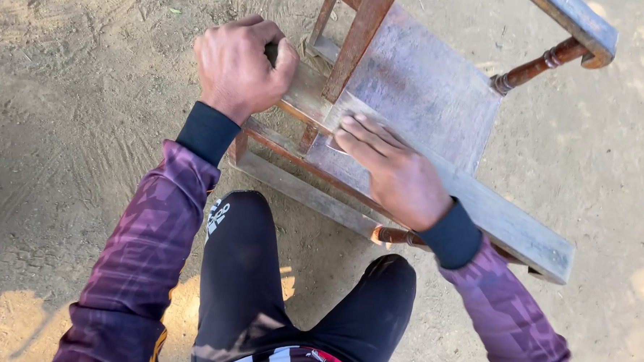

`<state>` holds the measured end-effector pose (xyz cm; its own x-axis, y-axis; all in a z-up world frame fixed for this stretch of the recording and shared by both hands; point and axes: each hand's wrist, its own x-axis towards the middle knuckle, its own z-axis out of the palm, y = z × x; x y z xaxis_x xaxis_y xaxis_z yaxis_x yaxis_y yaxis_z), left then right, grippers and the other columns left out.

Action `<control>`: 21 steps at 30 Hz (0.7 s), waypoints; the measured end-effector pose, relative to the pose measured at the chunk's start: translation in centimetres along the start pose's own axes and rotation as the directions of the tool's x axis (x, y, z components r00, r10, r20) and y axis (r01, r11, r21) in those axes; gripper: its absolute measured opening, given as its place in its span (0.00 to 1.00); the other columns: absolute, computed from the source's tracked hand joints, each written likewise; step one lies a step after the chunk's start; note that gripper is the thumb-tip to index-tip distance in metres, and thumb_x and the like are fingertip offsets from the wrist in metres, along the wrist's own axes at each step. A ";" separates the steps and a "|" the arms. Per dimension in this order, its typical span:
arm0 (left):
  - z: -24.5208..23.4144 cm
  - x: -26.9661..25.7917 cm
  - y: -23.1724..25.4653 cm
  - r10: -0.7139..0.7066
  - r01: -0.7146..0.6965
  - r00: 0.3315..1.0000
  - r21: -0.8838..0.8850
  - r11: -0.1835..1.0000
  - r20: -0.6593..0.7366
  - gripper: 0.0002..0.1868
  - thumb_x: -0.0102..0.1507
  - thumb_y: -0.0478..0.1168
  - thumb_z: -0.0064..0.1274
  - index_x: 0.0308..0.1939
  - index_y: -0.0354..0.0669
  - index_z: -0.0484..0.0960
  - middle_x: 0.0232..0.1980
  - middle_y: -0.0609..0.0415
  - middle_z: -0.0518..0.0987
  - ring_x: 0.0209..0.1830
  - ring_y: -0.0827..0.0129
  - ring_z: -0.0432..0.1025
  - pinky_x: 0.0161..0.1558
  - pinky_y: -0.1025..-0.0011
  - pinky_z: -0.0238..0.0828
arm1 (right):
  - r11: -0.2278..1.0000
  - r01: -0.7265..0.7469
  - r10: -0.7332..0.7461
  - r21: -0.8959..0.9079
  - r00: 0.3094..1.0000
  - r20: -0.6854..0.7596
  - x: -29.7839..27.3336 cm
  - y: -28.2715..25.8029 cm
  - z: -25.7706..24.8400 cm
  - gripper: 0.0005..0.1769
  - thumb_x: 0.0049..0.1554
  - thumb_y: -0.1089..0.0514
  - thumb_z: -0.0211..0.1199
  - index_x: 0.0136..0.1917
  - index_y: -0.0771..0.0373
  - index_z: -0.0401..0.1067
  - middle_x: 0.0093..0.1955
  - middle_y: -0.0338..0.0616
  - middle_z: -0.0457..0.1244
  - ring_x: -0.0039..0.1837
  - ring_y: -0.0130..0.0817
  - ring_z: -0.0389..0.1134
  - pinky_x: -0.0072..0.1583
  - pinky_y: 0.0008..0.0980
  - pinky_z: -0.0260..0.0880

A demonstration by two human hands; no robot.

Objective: Sand the wooden armrests and frame of a chair using sandpaper to prepare the surface.

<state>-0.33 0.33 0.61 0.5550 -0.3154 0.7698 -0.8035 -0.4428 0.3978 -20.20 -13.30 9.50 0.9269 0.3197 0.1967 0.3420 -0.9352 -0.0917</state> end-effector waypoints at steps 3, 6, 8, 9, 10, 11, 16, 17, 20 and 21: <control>0.1 0.0 0.2 -0.004 0.005 1.000 0.012 1.000 -0.026 0.12 0.56 0.45 0.48 0.24 0.45 0.84 0.19 0.63 0.71 0.08 0.74 0.51 0.11 0.74 0.41 | 0.996 -0.019 0.022 -0.083 0.999 0.030 -1.2 -0.4 -0.1 0.28 0.42 0.75 0.55 0.59 0.73 0.66 0.65 0.57 0.60 0.69 0.49 0.58 0.69 0.39 0.57; 0.8 -0.1 -0.4 0.025 -0.024 0.999 0.019 1.000 -0.043 0.12 0.57 0.44 0.47 0.23 0.48 0.83 0.19 0.65 0.71 0.09 0.77 0.48 0.12 0.76 0.40 | 0.992 0.000 -0.002 -0.123 1.000 -0.018 1.3 -0.1 1.4 0.28 0.43 0.73 0.56 0.60 0.72 0.64 0.64 0.55 0.59 0.68 0.49 0.59 0.68 0.39 0.59; 0.0 0.2 0.3 0.032 -0.032 0.999 0.001 0.999 -0.036 0.11 0.56 0.43 0.49 0.24 0.46 0.84 0.21 0.62 0.74 0.09 0.74 0.53 0.12 0.76 0.45 | 0.991 0.019 -0.018 -0.131 1.000 0.012 0.3 0.5 1.2 0.31 0.42 0.74 0.55 0.62 0.73 0.63 0.66 0.55 0.58 0.70 0.47 0.57 0.70 0.37 0.54; -0.6 0.0 0.5 0.027 -0.027 1.000 -0.017 0.999 -0.011 0.11 0.55 0.42 0.50 0.25 0.43 0.84 0.24 0.59 0.77 0.09 0.71 0.58 0.12 0.75 0.51 | 0.992 0.034 -0.028 -0.121 0.998 0.053 -0.2 0.5 1.4 0.34 0.40 0.74 0.54 0.63 0.74 0.63 0.69 0.55 0.56 0.72 0.45 0.54 0.73 0.36 0.49; -0.5 0.0 0.2 0.030 -0.030 1.000 -0.013 0.999 -0.003 0.11 0.55 0.42 0.50 0.25 0.43 0.84 0.24 0.59 0.77 0.09 0.71 0.58 0.12 0.75 0.51 | 0.993 0.031 -0.025 -0.114 0.998 0.050 -0.7 0.2 0.8 0.34 0.40 0.74 0.54 0.63 0.74 0.63 0.69 0.55 0.56 0.72 0.45 0.54 0.73 0.36 0.49; 0.0 0.0 0.0 0.021 -0.022 1.000 -0.012 1.000 -0.012 0.11 0.55 0.42 0.49 0.24 0.44 0.84 0.20 0.61 0.74 0.08 0.73 0.53 0.12 0.76 0.45 | 0.995 -0.016 0.021 -0.098 0.999 0.046 -1.4 0.0 0.2 0.32 0.42 0.74 0.55 0.62 0.72 0.64 0.68 0.54 0.57 0.71 0.45 0.56 0.72 0.36 0.52; 1.2 -0.8 -0.6 0.030 -0.028 0.999 0.051 0.998 -0.038 0.10 0.57 0.44 0.50 0.22 0.50 0.83 0.17 0.66 0.68 0.10 0.76 0.48 0.15 0.75 0.40 | 0.986 0.044 -0.038 -0.158 0.998 0.041 -0.3 0.7 1.4 0.34 0.38 0.75 0.54 0.61 0.76 0.63 0.67 0.62 0.57 0.71 0.50 0.56 0.72 0.38 0.52; 1.2 -0.6 -0.8 0.034 -0.034 0.999 0.042 0.999 -0.004 0.11 0.58 0.44 0.50 0.22 0.49 0.82 0.18 0.65 0.69 0.10 0.76 0.48 0.14 0.76 0.41 | 0.990 0.035 -0.031 -0.140 0.999 0.030 0.0 1.0 1.8 0.33 0.41 0.75 0.53 0.63 0.74 0.61 0.67 0.60 0.56 0.71 0.50 0.55 0.72 0.38 0.52; 0.8 -0.3 -0.9 0.024 -0.025 0.999 0.028 0.999 0.045 0.11 0.58 0.43 0.48 0.22 0.48 0.80 0.19 0.64 0.70 0.10 0.77 0.49 0.13 0.77 0.41 | 0.995 -0.002 0.005 -0.095 0.999 0.039 -1.4 0.9 0.3 0.32 0.44 0.73 0.52 0.64 0.72 0.61 0.69 0.56 0.55 0.72 0.47 0.54 0.72 0.37 0.53; 0.9 -0.3 -0.6 0.009 -0.009 0.999 0.013 1.000 0.047 0.11 0.57 0.43 0.48 0.22 0.48 0.81 0.19 0.65 0.71 0.10 0.76 0.49 0.14 0.76 0.40 | 0.996 -0.030 0.035 -0.087 0.997 0.062 -2.5 0.6 -0.6 0.32 0.45 0.72 0.53 0.64 0.71 0.62 0.70 0.54 0.55 0.72 0.44 0.55 0.71 0.36 0.54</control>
<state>0.17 -0.09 -0.29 0.5573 -0.3584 0.7490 -0.8058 -0.4508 0.3840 -22.42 -14.79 9.55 0.9462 0.2954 0.1320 0.2995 -0.9540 -0.0121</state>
